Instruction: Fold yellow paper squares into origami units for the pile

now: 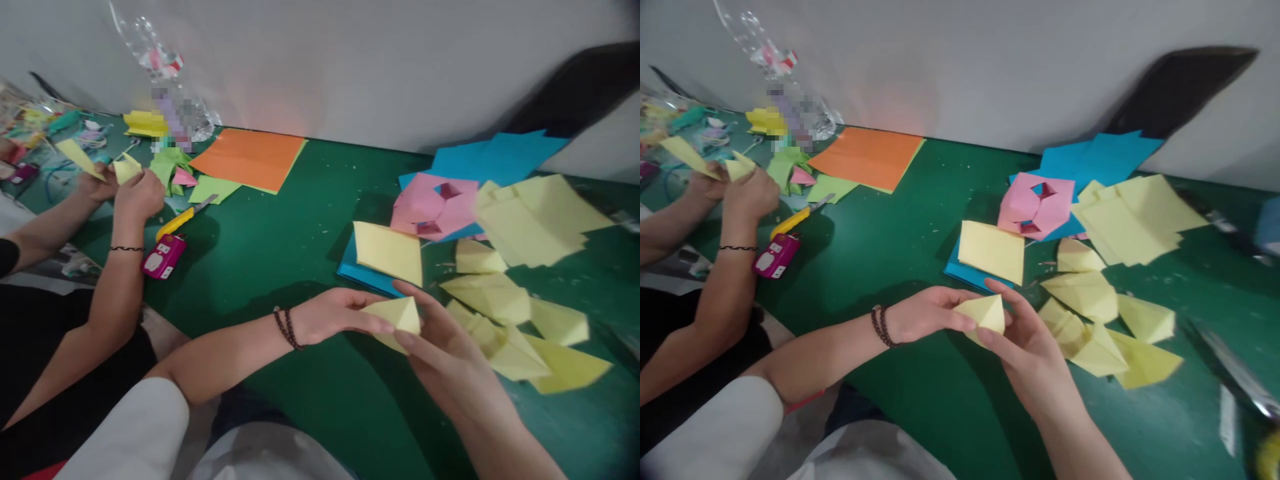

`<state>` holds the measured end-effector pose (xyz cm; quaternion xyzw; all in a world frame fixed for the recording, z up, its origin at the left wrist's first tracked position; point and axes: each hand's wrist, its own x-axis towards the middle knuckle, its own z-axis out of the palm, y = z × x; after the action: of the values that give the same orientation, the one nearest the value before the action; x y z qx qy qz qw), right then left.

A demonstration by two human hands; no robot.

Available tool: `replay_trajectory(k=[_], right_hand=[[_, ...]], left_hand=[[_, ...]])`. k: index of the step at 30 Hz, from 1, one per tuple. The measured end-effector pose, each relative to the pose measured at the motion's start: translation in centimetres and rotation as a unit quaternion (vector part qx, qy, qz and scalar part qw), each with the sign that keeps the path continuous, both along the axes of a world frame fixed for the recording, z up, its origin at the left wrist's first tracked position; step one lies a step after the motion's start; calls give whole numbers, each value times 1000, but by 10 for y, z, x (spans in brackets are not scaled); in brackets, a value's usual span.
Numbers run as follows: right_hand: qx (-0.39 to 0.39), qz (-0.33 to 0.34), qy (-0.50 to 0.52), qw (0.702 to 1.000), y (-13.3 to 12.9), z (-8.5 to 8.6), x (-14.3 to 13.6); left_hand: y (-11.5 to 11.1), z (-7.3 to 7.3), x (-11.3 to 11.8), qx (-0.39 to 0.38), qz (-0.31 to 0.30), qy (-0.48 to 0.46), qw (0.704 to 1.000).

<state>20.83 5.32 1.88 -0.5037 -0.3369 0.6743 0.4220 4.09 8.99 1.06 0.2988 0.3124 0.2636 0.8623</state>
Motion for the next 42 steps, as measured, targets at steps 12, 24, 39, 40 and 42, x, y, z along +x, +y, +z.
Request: replay_trajectory(k=[12,24,39,40,42], right_hand=[[30,-31,25,999,5,-13,7],[-15,-120,24,992,9,-14,5],[-29,-166,-1,986,2,23,-9],[-31,-165,-2,986,1,22,-9],[-35,-161,-3,986,0,21,-8]], left_hand=[[3,-4,2,-53,60,-9,997],[13,6,6,-22,59,11,998],[19,-5,28,-42,86,-32,995],[19,-7,26,-45,83,-39,995],[20,-9,22,-44,80,-49,995]])
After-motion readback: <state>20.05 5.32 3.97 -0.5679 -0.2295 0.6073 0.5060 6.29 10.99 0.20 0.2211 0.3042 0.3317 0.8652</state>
